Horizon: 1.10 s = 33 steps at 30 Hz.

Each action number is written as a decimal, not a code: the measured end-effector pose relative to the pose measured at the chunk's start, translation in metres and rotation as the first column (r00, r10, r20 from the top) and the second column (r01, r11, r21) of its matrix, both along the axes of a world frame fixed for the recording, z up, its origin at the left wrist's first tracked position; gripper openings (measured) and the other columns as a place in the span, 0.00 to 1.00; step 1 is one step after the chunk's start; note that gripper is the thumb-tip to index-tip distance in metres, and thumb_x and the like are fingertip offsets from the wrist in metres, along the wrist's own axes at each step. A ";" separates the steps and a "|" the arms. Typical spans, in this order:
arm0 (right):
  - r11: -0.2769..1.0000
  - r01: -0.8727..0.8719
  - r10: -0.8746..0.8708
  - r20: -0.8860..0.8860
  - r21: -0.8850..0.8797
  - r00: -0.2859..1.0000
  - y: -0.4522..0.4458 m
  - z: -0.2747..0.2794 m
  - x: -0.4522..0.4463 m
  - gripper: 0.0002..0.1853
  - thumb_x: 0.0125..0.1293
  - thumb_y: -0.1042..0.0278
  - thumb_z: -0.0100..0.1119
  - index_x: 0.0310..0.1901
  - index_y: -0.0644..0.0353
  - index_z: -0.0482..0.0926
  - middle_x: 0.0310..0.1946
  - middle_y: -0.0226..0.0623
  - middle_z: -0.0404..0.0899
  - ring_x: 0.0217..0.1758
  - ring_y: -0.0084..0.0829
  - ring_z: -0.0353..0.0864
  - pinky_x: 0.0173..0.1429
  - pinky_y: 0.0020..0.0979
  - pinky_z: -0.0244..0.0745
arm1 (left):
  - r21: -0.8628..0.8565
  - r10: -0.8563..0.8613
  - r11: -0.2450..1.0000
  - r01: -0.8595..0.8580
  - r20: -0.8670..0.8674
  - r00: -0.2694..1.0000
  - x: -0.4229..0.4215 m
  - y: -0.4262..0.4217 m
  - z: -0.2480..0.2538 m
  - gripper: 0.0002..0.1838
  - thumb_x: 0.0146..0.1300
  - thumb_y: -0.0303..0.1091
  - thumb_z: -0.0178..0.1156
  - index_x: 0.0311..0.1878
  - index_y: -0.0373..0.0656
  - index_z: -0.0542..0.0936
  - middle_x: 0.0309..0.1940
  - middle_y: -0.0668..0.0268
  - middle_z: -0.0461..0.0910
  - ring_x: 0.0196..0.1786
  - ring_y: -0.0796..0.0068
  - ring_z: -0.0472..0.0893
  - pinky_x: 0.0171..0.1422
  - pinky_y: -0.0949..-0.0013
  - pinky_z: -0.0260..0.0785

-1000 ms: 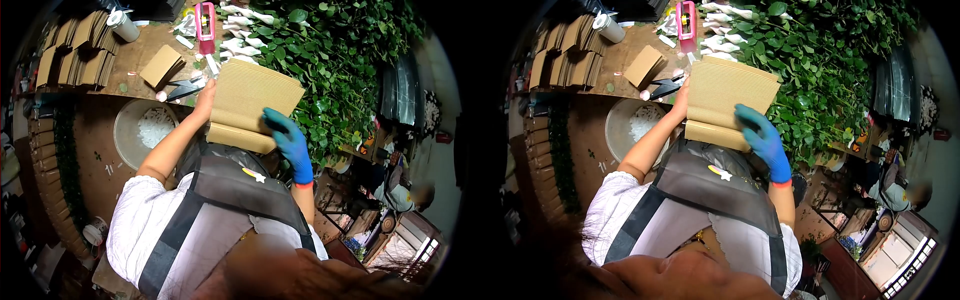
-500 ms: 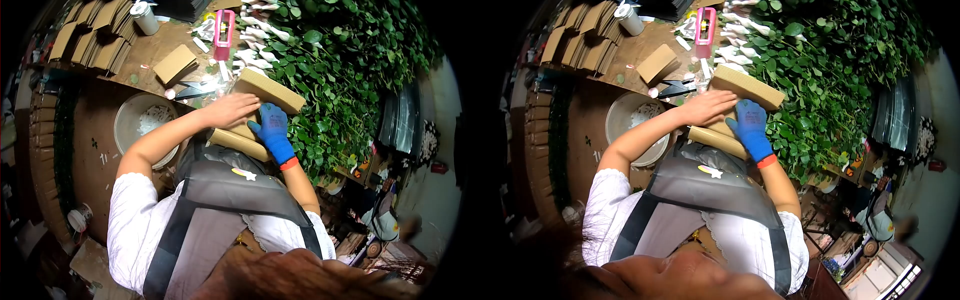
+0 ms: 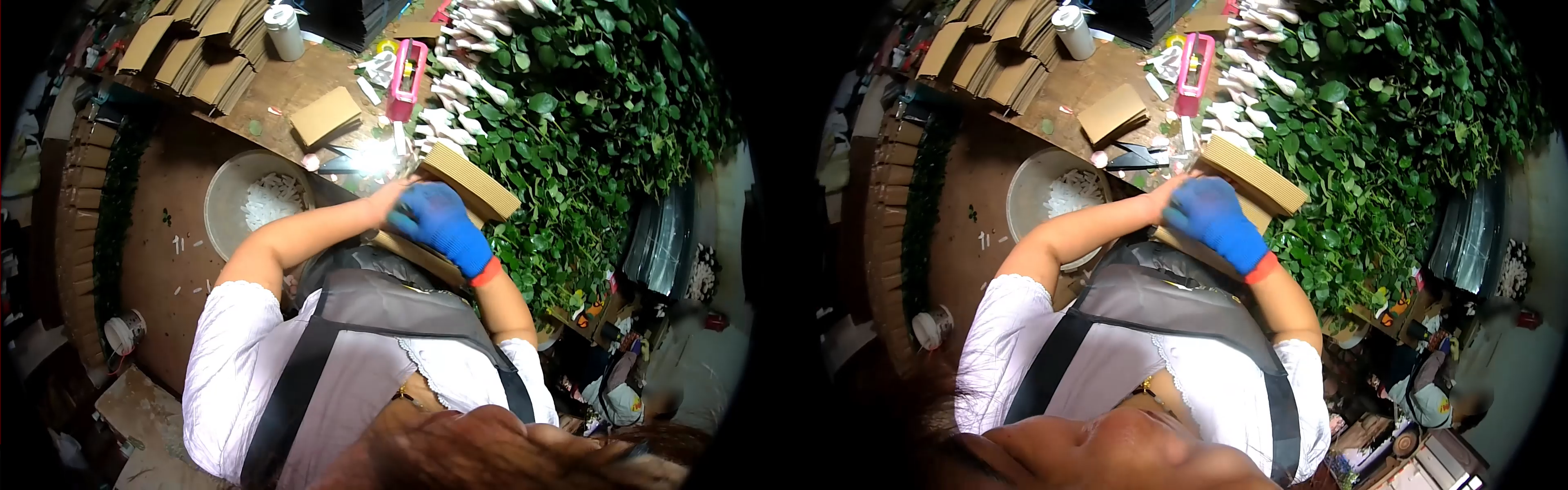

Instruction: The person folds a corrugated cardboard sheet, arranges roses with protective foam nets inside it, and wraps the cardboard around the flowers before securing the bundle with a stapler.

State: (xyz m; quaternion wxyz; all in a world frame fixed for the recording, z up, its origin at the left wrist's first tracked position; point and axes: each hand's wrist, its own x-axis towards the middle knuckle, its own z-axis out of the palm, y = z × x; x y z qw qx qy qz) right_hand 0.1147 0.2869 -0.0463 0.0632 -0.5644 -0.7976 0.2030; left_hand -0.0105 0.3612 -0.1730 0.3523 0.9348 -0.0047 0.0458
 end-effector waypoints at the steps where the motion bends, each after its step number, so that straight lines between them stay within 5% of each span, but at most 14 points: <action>1: 0.968 0.070 -0.012 -0.236 0.240 0.972 0.017 0.002 -0.021 0.11 0.62 0.51 0.65 0.39 0.47 0.86 0.32 0.38 0.82 0.37 0.45 0.81 0.44 0.45 0.75 | 0.034 0.048 0.998 -0.054 0.158 0.986 0.004 -0.005 -0.011 0.30 0.71 0.49 0.51 0.74 0.52 0.68 0.76 0.58 0.63 0.76 0.55 0.63 0.78 0.50 0.55; 2: 0.934 0.071 -0.019 -0.151 0.350 0.988 0.038 -0.014 -0.038 0.14 0.63 0.54 0.65 0.47 0.48 0.84 0.38 0.40 0.82 0.42 0.46 0.81 0.47 0.44 0.75 | 0.062 0.080 0.993 -0.104 0.315 0.946 0.006 -0.011 -0.014 0.29 0.73 0.49 0.49 0.74 0.53 0.67 0.76 0.56 0.63 0.76 0.55 0.63 0.78 0.49 0.54; 3: 0.903 0.046 0.064 -0.240 0.427 0.969 0.065 -0.018 -0.052 0.22 0.62 0.57 0.66 0.57 0.52 0.78 0.48 0.44 0.80 0.48 0.47 0.79 0.51 0.44 0.74 | 0.146 0.073 0.985 -0.095 0.149 0.986 0.006 -0.010 0.001 0.31 0.73 0.52 0.50 0.75 0.53 0.66 0.77 0.54 0.62 0.76 0.55 0.63 0.78 0.48 0.54; 5: 0.830 -0.052 0.055 0.012 0.556 0.998 0.126 -0.074 -0.070 0.32 0.56 0.60 0.67 0.63 0.55 0.73 0.62 0.45 0.74 0.59 0.46 0.75 0.62 0.44 0.70 | 0.073 0.113 0.990 -0.122 0.116 0.987 0.007 -0.010 0.009 0.37 0.68 0.57 0.55 0.76 0.53 0.65 0.77 0.55 0.62 0.77 0.53 0.63 0.79 0.49 0.53; 6: 0.911 0.021 -0.025 0.006 0.411 1.000 0.142 -0.087 -0.083 0.23 0.69 0.64 0.49 0.65 0.52 0.73 0.65 0.44 0.73 0.68 0.42 0.70 0.74 0.44 0.59 | 0.025 0.128 0.991 -0.132 0.125 0.984 0.007 -0.009 0.010 0.39 0.66 0.59 0.57 0.76 0.52 0.65 0.77 0.55 0.62 0.77 0.52 0.63 0.79 0.49 0.53; 8: 0.874 -0.018 -0.082 0.183 0.485 0.980 0.168 -0.118 -0.091 0.22 0.69 0.63 0.49 0.63 0.51 0.75 0.65 0.43 0.73 0.70 0.44 0.69 0.77 0.45 0.54 | 0.084 0.110 0.988 -0.129 0.206 0.972 0.011 -0.007 -0.003 0.39 0.64 0.59 0.59 0.76 0.53 0.66 0.76 0.56 0.62 0.77 0.52 0.62 0.80 0.49 0.51; 12: 0.812 -0.027 -0.102 0.187 0.583 0.977 0.179 -0.115 -0.092 0.09 0.60 0.65 0.56 0.40 0.53 0.81 0.47 0.38 0.78 0.59 0.40 0.74 0.65 0.42 0.67 | 0.125 0.062 0.989 -0.080 0.146 0.987 0.007 -0.003 0.013 0.36 0.68 0.56 0.55 0.76 0.53 0.66 0.77 0.55 0.61 0.77 0.53 0.62 0.79 0.45 0.50; 14: 0.902 -0.050 -0.071 0.263 0.429 0.962 0.170 -0.106 -0.086 0.10 0.58 0.65 0.57 0.42 0.53 0.80 0.45 0.34 0.77 0.56 0.35 0.75 0.58 0.35 0.71 | 0.155 0.065 0.984 -0.085 0.130 0.989 0.008 -0.008 0.014 0.35 0.69 0.55 0.54 0.76 0.53 0.66 0.77 0.55 0.60 0.77 0.53 0.62 0.79 0.45 0.51; 17: 0.844 -0.005 -0.123 0.203 0.537 0.971 0.150 -0.090 -0.069 0.10 0.59 0.64 0.58 0.43 0.50 0.80 0.45 0.33 0.79 0.55 0.34 0.76 0.54 0.36 0.73 | 0.176 0.056 0.981 -0.080 0.136 0.989 0.011 -0.007 0.000 0.34 0.69 0.54 0.54 0.76 0.52 0.66 0.77 0.55 0.60 0.77 0.52 0.62 0.79 0.47 0.51; 22: 0.875 0.453 -0.342 -0.446 0.169 0.827 0.039 -0.008 -0.024 0.15 0.67 0.55 0.62 0.48 0.55 0.83 0.38 0.41 0.84 0.41 0.41 0.85 0.47 0.40 0.78 | -0.020 0.006 1.000 -0.006 0.013 1.000 0.014 -0.009 0.017 0.33 0.70 0.48 0.56 0.74 0.46 0.66 0.77 0.54 0.61 0.75 0.50 0.63 0.80 0.49 0.52; 24: 0.800 0.446 -0.594 -0.424 -0.401 0.684 -0.003 0.001 0.003 0.20 0.67 0.49 0.63 0.48 0.58 0.84 0.40 0.44 0.86 0.44 0.43 0.86 0.51 0.40 0.78 | -0.111 0.084 0.991 -0.077 0.060 0.995 0.012 -0.011 -0.011 0.28 0.67 0.52 0.58 0.64 0.43 0.75 0.64 0.54 0.74 0.67 0.50 0.71 0.72 0.48 0.61; 27: 0.642 0.518 -0.751 -0.327 -0.565 0.574 -0.056 -0.018 0.026 0.23 0.66 0.44 0.63 0.47 0.58 0.85 0.42 0.43 0.87 0.44 0.40 0.87 0.52 0.38 0.78 | 0.240 0.114 0.963 -0.120 0.039 0.993 0.010 -0.006 0.065 0.32 0.62 0.56 0.59 0.65 0.47 0.77 0.65 0.57 0.76 0.69 0.53 0.72 0.70 0.50 0.64; 28: 0.596 0.553 -0.775 -0.237 -0.582 0.586 -0.064 -0.019 0.033 0.24 0.66 0.42 0.62 0.48 0.57 0.86 0.42 0.43 0.87 0.45 0.39 0.86 0.53 0.37 0.78 | 0.045 0.076 0.995 -0.084 0.153 0.985 0.010 -0.006 0.030 0.31 0.60 0.55 0.60 0.62 0.46 0.79 0.64 0.56 0.76 0.68 0.54 0.72 0.72 0.48 0.61; 33: 0.445 0.591 -0.804 -0.010 -0.672 0.594 -0.065 -0.035 0.049 0.31 0.64 0.32 0.59 0.42 0.57 0.87 0.31 0.40 0.87 0.35 0.35 0.87 0.45 0.34 0.81 | 0.219 -0.017 0.974 -0.055 0.315 0.949 0.002 0.005 0.010 0.24 0.58 0.44 0.60 0.56 0.42 0.81 0.58 0.53 0.78 0.66 0.50 0.72 0.75 0.46 0.56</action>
